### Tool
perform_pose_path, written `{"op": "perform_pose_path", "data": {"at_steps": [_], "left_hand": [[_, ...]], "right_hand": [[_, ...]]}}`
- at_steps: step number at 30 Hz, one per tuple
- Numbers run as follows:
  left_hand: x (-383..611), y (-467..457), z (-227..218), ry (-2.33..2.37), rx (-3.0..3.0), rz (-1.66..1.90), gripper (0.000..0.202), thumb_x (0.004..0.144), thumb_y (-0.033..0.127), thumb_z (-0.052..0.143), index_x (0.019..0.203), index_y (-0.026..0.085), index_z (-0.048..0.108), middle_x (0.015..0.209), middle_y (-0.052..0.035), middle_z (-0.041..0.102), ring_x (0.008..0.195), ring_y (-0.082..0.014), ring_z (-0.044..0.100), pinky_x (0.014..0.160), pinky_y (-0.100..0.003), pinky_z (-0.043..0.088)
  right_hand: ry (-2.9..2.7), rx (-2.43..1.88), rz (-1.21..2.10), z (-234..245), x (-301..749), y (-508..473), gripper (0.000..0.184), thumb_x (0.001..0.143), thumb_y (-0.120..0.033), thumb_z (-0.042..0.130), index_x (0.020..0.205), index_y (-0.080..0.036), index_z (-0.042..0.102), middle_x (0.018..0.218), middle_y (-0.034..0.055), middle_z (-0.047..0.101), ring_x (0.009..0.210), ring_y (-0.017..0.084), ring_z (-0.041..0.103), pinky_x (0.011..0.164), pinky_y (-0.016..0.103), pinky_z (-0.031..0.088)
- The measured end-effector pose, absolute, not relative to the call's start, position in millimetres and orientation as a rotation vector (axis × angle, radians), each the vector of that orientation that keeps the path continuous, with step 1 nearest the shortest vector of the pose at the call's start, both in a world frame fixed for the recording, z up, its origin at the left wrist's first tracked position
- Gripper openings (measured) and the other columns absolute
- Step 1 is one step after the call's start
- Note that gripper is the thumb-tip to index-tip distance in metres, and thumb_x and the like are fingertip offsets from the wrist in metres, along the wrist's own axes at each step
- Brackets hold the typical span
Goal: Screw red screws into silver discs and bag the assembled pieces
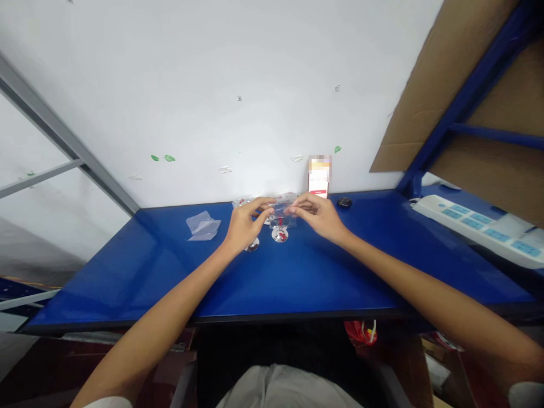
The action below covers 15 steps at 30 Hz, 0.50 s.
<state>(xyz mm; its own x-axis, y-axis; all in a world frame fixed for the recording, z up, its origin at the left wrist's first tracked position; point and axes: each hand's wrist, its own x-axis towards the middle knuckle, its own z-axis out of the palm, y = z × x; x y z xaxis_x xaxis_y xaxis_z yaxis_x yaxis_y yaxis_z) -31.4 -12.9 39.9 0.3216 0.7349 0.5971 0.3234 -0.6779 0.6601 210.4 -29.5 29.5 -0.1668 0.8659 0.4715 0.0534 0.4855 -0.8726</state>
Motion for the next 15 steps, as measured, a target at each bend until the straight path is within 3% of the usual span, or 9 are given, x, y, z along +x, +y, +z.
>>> {"op": "perform_pose_path", "data": {"at_steps": [6, 11, 13, 15], "left_hand": [[-28, -16, 41, 0.969, 2.187, 1.246, 0.02, 0.101, 0.037, 0.067, 0.11, 0.025, 0.081, 0.104, -0.0042, 0.082, 0.094, -0.0228, 0.077, 0.078, -0.033, 0.061], [-28, -19, 45, 0.981, 2.186, 1.258, 0.015, 0.099, 0.034, 0.067, 0.102, 0.023, 0.077, 0.102, -0.005, 0.079, 0.092, -0.0219, 0.074, 0.078, -0.032, 0.06], [-28, -19, 46, 0.939, 2.194, 1.282, 0.014, 0.099, 0.033, 0.067, 0.1, 0.022, 0.075, 0.11, -0.007, 0.077, 0.101, -0.023, 0.073, 0.084, -0.035, 0.06], [-29, -18, 46, 0.894, 2.176, 1.28, 0.014, 0.1, 0.033, 0.065, 0.1, 0.021, 0.072, 0.119, -0.0087, 0.076, 0.112, -0.0241, 0.072, 0.093, -0.037, 0.06]], "right_hand": [[-1.611, -0.859, 0.813, 29, 212, -30, 0.032, 0.091, -0.055, 0.081, 0.1, -0.026, 0.071, 0.099, 0.0058, 0.082, 0.101, 0.03, 0.082, 0.098, 0.05, 0.066], [-1.712, -0.873, 0.73, 35, 216, -32, 0.052, 0.094, -0.047, 0.08, 0.142, -0.032, 0.064, 0.098, 0.0025, 0.083, 0.098, 0.028, 0.082, 0.098, 0.05, 0.065], [-1.781, -0.876, 0.656, 38, 218, -32, 0.04, 0.096, -0.045, 0.077, 0.135, -0.032, 0.073, 0.105, 0.0036, 0.083, 0.101, 0.03, 0.081, 0.102, 0.052, 0.063], [-1.825, -0.9, 0.595, 41, 219, -32, 0.024, 0.098, -0.045, 0.075, 0.115, -0.03, 0.082, 0.108, 0.0047, 0.083, 0.102, 0.031, 0.08, 0.103, 0.055, 0.062]]}}
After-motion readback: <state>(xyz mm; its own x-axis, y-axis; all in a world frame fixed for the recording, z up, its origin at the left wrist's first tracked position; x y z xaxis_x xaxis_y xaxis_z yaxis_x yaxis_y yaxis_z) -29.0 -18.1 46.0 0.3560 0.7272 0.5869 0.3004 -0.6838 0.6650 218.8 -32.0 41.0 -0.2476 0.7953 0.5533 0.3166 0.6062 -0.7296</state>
